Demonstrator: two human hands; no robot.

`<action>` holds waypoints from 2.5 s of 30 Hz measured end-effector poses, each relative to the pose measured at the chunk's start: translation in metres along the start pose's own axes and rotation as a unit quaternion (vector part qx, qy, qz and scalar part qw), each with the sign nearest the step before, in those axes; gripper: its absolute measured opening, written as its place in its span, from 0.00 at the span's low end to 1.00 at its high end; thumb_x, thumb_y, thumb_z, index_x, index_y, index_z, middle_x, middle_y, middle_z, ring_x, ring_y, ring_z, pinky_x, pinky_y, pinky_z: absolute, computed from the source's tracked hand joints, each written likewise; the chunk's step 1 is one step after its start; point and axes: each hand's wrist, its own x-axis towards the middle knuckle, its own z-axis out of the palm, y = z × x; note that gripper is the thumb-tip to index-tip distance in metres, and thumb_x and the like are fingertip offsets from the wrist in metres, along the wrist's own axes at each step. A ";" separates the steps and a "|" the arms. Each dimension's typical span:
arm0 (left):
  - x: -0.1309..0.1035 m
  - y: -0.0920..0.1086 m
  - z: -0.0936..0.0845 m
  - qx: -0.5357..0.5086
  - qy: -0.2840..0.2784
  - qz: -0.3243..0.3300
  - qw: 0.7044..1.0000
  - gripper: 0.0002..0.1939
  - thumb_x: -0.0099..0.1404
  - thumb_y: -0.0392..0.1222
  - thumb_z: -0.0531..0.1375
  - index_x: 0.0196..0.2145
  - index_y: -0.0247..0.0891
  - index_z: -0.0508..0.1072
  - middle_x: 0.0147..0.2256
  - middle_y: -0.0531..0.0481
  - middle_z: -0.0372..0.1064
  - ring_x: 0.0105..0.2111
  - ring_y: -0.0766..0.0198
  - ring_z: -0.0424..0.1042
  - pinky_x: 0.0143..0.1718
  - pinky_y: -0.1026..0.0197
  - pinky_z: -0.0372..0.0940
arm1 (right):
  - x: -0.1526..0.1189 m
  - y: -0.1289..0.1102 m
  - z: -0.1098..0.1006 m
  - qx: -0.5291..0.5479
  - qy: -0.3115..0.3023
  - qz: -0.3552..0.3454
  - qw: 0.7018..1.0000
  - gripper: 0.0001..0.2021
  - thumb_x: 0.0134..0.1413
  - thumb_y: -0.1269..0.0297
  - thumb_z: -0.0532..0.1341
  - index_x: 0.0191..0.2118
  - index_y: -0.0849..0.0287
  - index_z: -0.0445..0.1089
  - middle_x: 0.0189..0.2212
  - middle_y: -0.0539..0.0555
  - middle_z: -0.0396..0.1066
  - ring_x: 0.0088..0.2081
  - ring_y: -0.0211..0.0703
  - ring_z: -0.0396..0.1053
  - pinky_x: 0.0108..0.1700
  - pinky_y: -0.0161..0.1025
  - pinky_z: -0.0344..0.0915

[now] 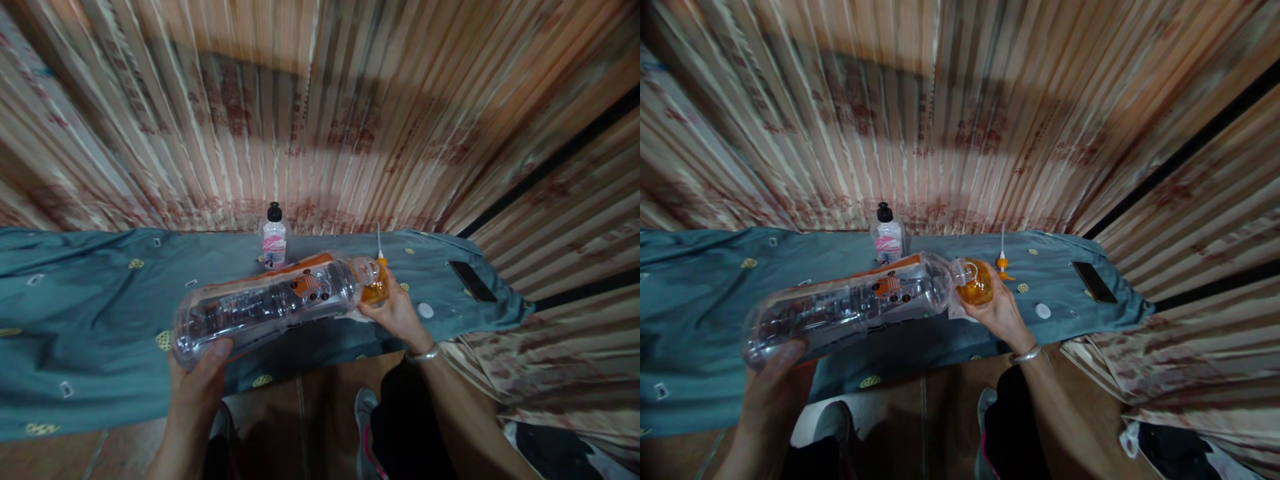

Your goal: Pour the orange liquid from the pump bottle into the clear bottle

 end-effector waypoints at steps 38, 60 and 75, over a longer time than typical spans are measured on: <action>-0.002 0.002 0.002 -0.021 0.035 0.008 0.999 0.27 0.46 0.50 0.77 0.46 0.46 0.82 0.41 0.48 0.81 0.48 0.49 0.79 0.50 0.54 0.74 | 0.000 -0.002 -0.001 -0.021 -0.008 -0.019 1.000 0.39 0.46 0.56 0.73 0.64 0.59 0.65 0.57 0.62 0.78 0.56 0.60 0.78 0.61 0.56 0.74; 0.003 -0.003 -0.001 -0.016 0.015 0.000 1.000 0.28 0.45 0.51 0.78 0.45 0.46 0.82 0.43 0.47 0.81 0.46 0.48 0.80 0.53 0.50 0.74 | -0.001 0.004 -0.003 -0.003 -0.010 0.005 1.000 0.43 0.43 0.56 0.75 0.66 0.55 0.64 0.56 0.61 0.78 0.55 0.60 0.79 0.61 0.57 0.73; 0.002 0.003 0.002 -0.007 -0.004 0.006 1.000 0.32 0.45 0.53 0.77 0.49 0.45 0.81 0.41 0.46 0.81 0.47 0.46 0.79 0.52 0.50 0.74 | -0.001 0.005 -0.002 -0.003 -0.009 0.011 1.000 0.43 0.43 0.55 0.74 0.66 0.59 0.62 0.56 0.64 0.78 0.55 0.62 0.79 0.62 0.58 0.73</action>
